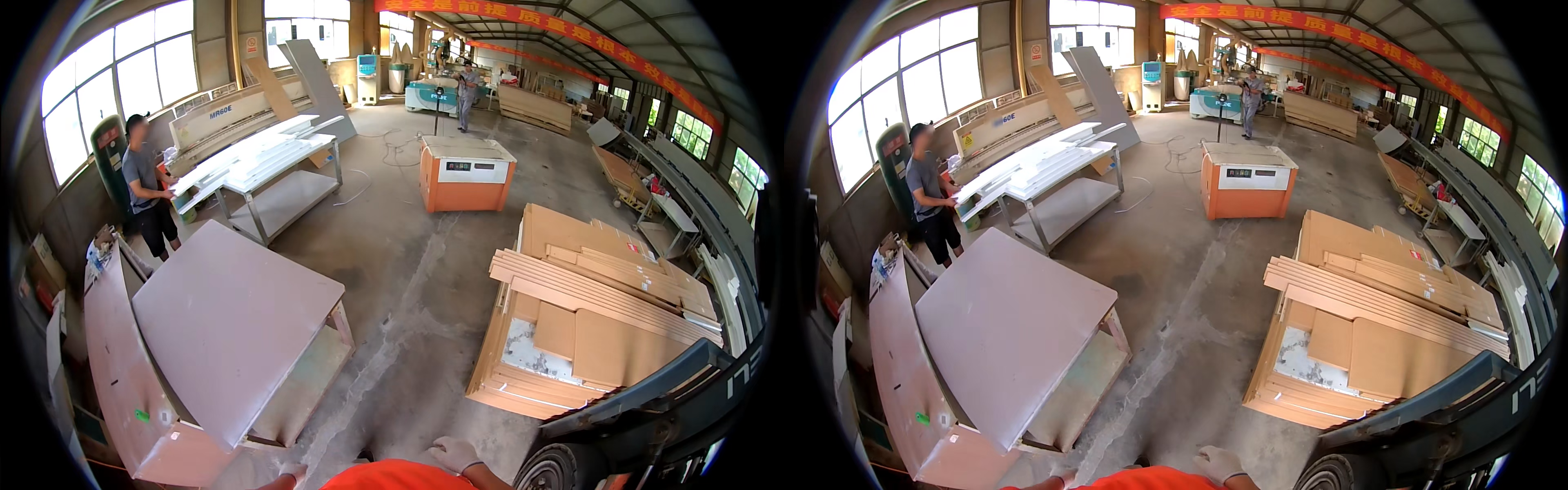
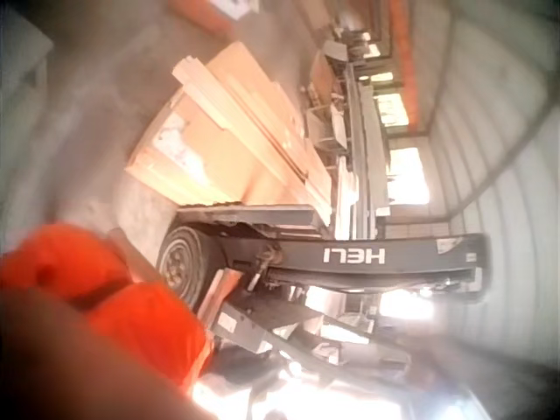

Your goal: The person moves several long wooden boards and flat panels from a stacked pallet onto nearby work benches.

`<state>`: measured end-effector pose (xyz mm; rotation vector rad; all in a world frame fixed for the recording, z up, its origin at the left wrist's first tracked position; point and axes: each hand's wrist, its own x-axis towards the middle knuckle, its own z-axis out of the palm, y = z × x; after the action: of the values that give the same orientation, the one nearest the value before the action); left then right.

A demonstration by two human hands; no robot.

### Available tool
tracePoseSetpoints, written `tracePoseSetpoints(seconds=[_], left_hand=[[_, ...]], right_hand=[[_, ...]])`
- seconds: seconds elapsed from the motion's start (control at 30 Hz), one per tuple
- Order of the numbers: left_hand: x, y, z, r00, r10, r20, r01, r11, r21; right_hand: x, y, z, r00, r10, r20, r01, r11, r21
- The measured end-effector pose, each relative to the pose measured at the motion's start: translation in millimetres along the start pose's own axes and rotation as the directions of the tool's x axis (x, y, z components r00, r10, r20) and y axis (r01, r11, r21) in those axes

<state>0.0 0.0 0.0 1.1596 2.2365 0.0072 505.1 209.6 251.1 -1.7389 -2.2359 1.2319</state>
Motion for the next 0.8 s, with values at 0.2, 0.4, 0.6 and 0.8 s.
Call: tracePoseSetpoints(seconds=[0.2, 0.4, 0.6, 0.8], left_hand=[[145.0, 241.9, -124.3, 0.987, -0.064, -0.146, -0.026, 0.836, -0.548], [166.7, 359.1, -80.7, 0.998, 0.057, -0.040, -0.070, 0.745, -0.663], [235.3, 372.9, -64.5, 0.982, 0.045, 0.186, 0.003, 0.969, -0.247], [356.3, 423.2, -140.3, 0.948, 0.208, 0.240, -0.192, 0.977, -0.089]], right_hand=[[65.0, 91.0, -9.9, 0.981, 0.194, 0.010, -0.194, 0.980, 0.043], [128.6, 86.8, -118.2, 0.976, 0.220, 0.012, -0.220, 0.975, 0.012], [211.5, 136.2, -206.9, 0.944, 0.268, -0.195, -0.277, 0.961, -0.020], [268.6, 119.9, -236.9, 0.821, 0.437, -0.368, -0.387, 0.899, 0.205]])
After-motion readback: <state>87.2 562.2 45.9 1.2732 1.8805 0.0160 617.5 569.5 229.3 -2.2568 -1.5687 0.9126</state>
